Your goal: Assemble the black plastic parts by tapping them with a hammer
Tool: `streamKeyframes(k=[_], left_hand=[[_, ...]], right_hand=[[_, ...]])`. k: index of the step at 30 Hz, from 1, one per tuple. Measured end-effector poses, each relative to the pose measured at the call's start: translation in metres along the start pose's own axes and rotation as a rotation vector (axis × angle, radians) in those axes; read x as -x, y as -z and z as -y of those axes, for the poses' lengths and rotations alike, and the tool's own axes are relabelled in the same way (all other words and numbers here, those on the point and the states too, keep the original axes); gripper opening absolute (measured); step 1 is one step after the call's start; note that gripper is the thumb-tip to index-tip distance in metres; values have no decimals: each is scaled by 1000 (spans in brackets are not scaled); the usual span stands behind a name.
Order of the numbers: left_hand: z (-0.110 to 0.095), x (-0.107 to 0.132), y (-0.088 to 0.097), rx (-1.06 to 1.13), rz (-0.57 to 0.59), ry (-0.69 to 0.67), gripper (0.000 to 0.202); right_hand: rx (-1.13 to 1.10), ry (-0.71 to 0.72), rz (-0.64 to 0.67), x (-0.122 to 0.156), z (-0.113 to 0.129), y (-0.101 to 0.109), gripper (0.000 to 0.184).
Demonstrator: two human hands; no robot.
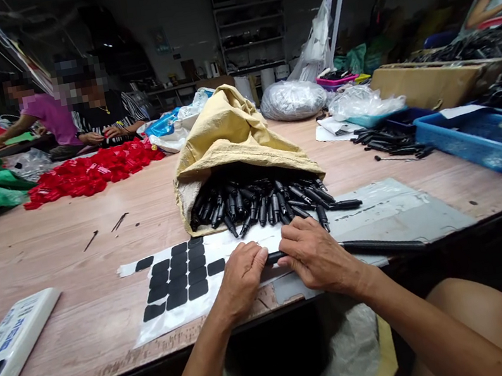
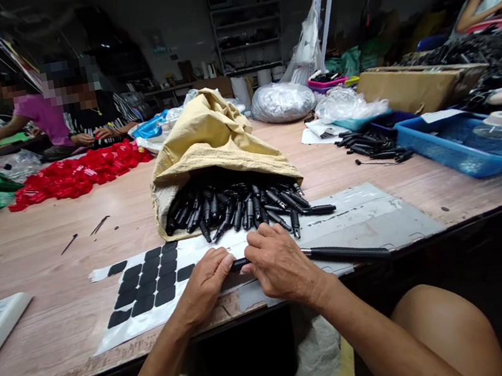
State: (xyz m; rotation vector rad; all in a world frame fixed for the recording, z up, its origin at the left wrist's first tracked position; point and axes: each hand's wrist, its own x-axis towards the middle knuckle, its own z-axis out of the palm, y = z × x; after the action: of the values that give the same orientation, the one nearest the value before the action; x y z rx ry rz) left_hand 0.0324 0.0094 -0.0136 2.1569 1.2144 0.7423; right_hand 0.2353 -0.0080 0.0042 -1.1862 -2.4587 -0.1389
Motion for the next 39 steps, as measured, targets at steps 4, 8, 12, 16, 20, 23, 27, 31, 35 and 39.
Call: streamKeyframes(k=[4,8,12,16,20,23,27,31,35,39], left_hand=[[-2,0,1,15,24,-25,40],[-5,-1,3,54,18,-28,36],[-22,11,9,87,22,-55,23],[-45,50,4,76,222,-103,18],[-35,88,-26,-79,400,19,20],[-17,103,-47,-264,422,226,20],[-28,99,-38,-160,473,251,15],[-50,55,5,86,309,273,29],[-27,-14,40,-152,-219,490,29],[6,-59,48,-475,-244,726,24]], right_hand=[[-38,-68,-60,12,-2,4,18],[-75,-221,-173,32,-17,3,25],[-1,-272,-198,47,-27,-9,16],[26,-261,-190,49,-28,-14,15],[35,-267,-189,48,-27,-12,15],[37,-274,-189,48,-27,-13,14],[40,-284,-190,49,-26,-13,14],[40,-288,-191,49,-26,-13,14],[30,-290,-197,49,-26,-13,15],[24,-292,-189,49,-28,-13,14]])
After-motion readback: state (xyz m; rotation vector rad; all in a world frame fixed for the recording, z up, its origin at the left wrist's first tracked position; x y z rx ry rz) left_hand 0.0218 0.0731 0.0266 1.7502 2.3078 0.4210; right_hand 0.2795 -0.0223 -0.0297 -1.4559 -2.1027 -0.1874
